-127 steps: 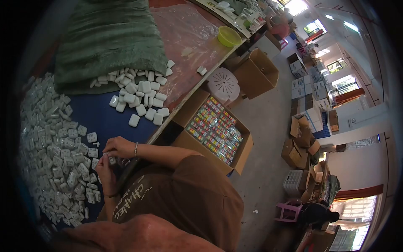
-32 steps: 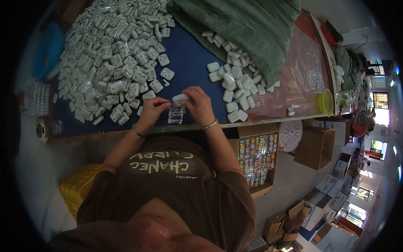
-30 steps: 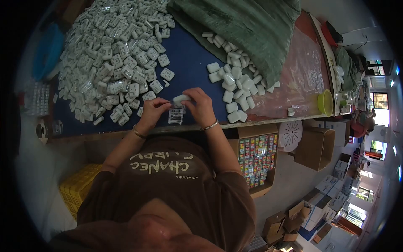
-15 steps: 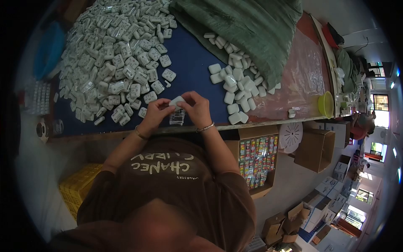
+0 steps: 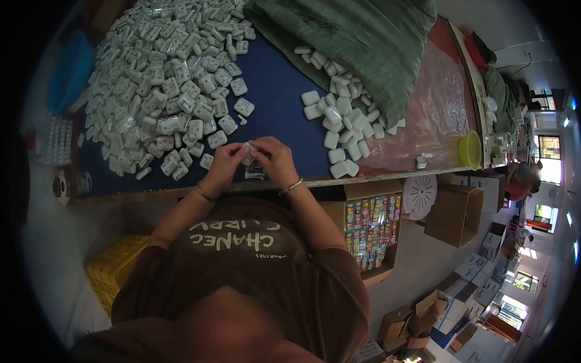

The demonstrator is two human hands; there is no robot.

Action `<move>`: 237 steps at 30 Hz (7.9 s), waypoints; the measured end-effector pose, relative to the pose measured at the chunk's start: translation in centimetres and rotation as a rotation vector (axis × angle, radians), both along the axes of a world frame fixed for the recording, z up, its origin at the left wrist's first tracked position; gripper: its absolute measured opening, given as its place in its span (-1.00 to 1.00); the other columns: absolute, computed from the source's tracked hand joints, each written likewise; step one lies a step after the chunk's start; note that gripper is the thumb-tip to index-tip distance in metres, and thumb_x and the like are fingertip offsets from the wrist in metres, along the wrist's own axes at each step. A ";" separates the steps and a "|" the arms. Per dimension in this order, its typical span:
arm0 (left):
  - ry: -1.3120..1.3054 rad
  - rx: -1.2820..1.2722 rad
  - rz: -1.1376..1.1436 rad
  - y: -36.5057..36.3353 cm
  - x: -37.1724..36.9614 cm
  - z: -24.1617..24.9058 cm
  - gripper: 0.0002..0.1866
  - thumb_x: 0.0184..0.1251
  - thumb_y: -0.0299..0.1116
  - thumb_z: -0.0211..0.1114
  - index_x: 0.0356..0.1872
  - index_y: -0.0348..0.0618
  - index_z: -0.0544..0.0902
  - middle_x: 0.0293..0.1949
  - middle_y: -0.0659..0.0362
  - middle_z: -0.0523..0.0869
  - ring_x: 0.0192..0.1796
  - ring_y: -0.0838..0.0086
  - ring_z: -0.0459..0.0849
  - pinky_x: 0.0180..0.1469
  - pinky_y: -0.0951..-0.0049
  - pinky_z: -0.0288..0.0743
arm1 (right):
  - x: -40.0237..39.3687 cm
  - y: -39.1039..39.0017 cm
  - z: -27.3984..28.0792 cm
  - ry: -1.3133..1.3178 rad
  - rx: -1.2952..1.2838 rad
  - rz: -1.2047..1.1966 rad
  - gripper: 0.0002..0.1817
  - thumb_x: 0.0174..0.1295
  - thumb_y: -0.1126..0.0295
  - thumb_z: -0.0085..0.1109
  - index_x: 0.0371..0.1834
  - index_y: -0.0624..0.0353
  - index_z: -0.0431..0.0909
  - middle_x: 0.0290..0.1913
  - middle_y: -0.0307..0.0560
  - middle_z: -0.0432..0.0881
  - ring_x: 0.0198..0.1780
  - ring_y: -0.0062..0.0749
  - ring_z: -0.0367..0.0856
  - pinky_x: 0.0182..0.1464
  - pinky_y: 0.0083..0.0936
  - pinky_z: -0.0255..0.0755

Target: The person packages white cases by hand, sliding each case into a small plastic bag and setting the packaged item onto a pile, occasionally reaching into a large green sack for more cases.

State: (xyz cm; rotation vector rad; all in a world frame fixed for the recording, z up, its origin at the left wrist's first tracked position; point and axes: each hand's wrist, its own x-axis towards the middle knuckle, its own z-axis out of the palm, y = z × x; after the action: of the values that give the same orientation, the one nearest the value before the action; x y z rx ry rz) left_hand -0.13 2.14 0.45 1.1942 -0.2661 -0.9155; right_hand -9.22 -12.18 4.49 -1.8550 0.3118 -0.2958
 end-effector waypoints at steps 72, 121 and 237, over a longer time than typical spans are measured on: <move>0.162 -0.015 0.053 0.8 0.6 -0.7 -0.77 0.41 -0.40 0.22 -0.11 -0.41 0.66 -0.18 0.08 0.72 -0.18 0.45 0.70 -0.06 0.47 0.65 | -1.5 -1.3 -2.1 0.142 0.330 -0.117 -0.79 0.23 0.59 0.15 -0.06 0.28 0.55 -0.15 -0.18 0.63 -0.16 -0.55 0.60 -0.07 -0.59 0.50; -0.106 0.071 -0.164 0.6 0.0 0.5 -0.74 0.36 -0.31 0.30 -0.17 -0.37 0.66 -0.37 0.21 0.72 -0.35 0.67 0.62 -0.31 0.68 0.46 | 0.1 -0.7 0.3 0.088 -0.028 -0.149 -0.85 0.14 0.50 0.31 -0.24 0.30 0.63 -0.37 -0.02 0.70 -0.33 -0.39 0.72 -0.25 -0.56 0.56; 0.052 0.023 -0.060 0.0 0.0 -0.5 -0.72 0.36 -0.32 0.31 -0.12 -0.39 0.66 -0.31 0.20 0.72 -0.32 0.69 0.61 -0.28 0.66 0.49 | -0.6 -1.1 -0.3 0.059 0.003 -0.011 -0.76 0.17 0.49 0.32 -0.09 0.29 0.66 -0.18 -0.06 0.68 -0.16 -0.46 0.67 -0.14 -0.59 0.54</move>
State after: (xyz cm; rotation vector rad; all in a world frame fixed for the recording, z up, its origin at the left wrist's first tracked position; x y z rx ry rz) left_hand -0.13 2.11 -0.08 1.1875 -0.2507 -1.0027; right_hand -9.79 -13.27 4.15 -1.8623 0.3625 -0.2479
